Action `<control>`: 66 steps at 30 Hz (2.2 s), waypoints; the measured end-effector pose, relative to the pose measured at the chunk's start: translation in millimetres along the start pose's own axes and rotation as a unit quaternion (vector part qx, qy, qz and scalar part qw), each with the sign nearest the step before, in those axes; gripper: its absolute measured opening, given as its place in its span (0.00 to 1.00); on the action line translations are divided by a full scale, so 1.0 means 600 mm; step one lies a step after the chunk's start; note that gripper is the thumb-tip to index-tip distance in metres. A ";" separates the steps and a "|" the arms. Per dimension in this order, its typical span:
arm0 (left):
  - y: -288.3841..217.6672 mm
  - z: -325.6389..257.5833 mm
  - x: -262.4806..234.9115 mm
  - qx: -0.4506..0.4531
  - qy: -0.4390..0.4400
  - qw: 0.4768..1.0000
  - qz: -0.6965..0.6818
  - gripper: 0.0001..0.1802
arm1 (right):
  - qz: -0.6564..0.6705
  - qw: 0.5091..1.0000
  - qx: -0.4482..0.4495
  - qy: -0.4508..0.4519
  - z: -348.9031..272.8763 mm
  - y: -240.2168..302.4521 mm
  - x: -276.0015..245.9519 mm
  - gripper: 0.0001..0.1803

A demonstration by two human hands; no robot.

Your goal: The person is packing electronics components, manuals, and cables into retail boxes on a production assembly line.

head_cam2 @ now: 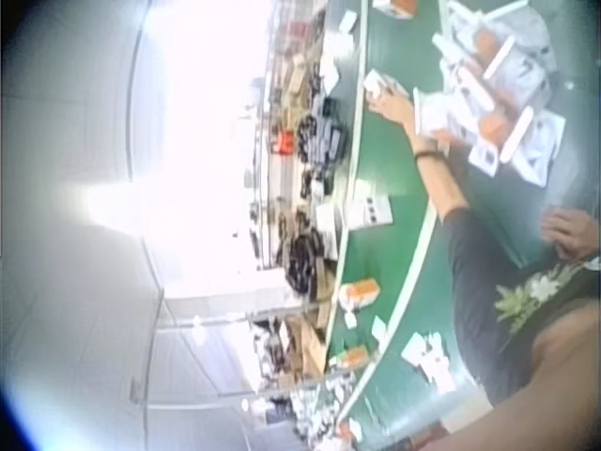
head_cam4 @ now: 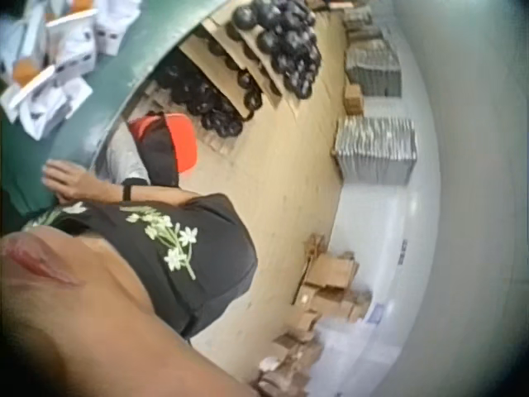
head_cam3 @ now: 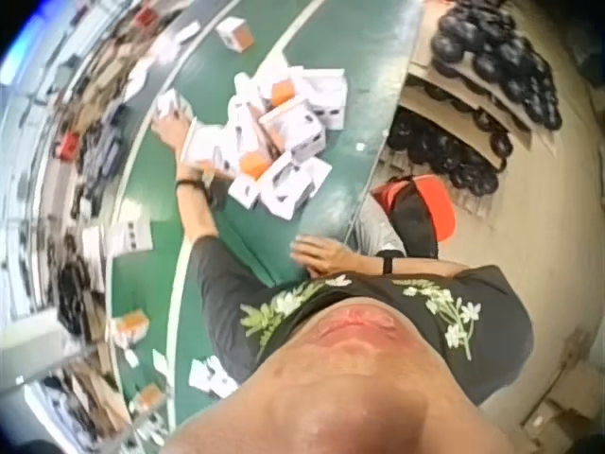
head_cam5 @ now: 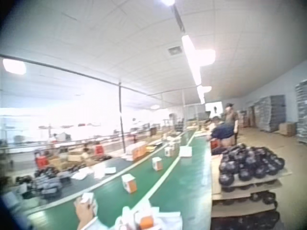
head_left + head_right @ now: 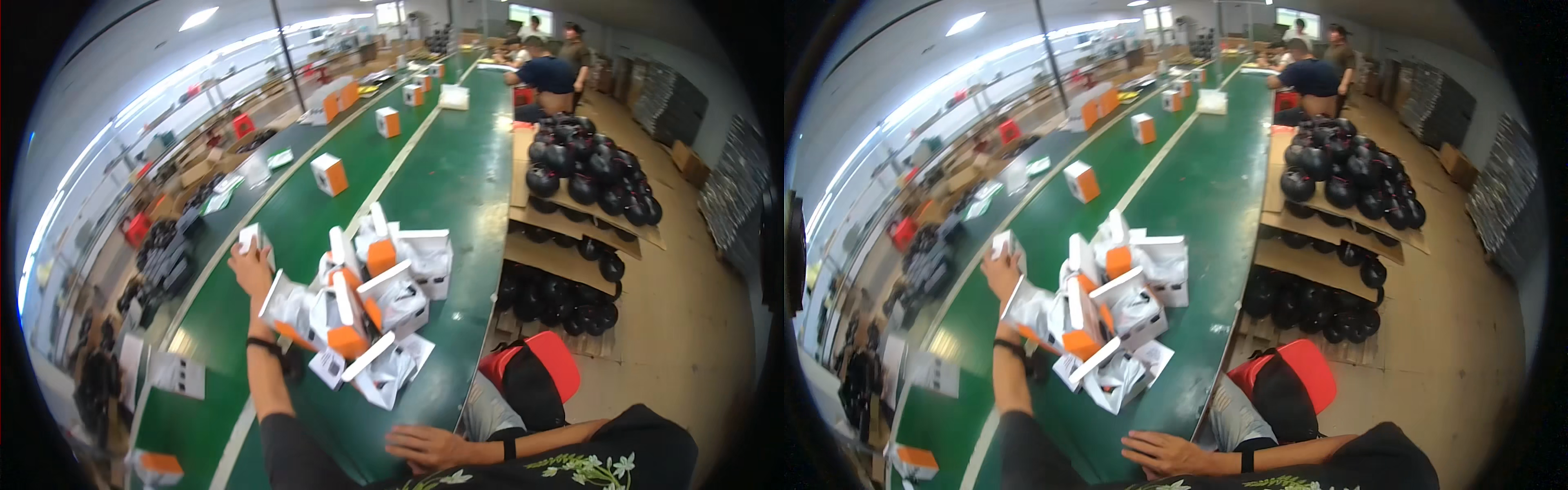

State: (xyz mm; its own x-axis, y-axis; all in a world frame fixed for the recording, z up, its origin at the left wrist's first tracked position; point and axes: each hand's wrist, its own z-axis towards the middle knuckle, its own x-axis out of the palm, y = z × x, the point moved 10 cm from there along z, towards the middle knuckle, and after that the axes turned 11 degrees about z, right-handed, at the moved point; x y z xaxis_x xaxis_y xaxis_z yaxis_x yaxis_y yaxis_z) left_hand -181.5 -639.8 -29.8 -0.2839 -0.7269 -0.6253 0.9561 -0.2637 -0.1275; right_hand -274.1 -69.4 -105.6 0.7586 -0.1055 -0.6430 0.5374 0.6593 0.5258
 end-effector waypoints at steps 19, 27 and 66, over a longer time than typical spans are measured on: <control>0.502 -0.270 -0.352 -0.384 0.017 0.921 -0.063 0.67 | 0.007 0.999 0.047 -0.025 0.037 0.024 -0.044 0.26; 0.260 -0.459 -0.539 -0.281 0.086 0.931 -0.214 0.33 | 0.256 0.950 0.160 -0.073 0.068 0.005 -0.040 0.32; -0.158 -0.570 -1.035 0.004 0.084 0.993 -0.081 0.21 | 0.066 0.963 -0.225 0.132 0.165 0.364 -0.199 0.25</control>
State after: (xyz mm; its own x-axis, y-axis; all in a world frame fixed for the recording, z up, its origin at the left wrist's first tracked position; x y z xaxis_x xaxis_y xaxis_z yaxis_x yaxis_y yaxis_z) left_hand -71.4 53.6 107.0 -0.4181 -0.5586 -0.7164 0.8977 -0.3748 -0.2317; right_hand -210.9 13.5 141.4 0.6574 0.1547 -0.7375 0.1841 0.9161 0.3563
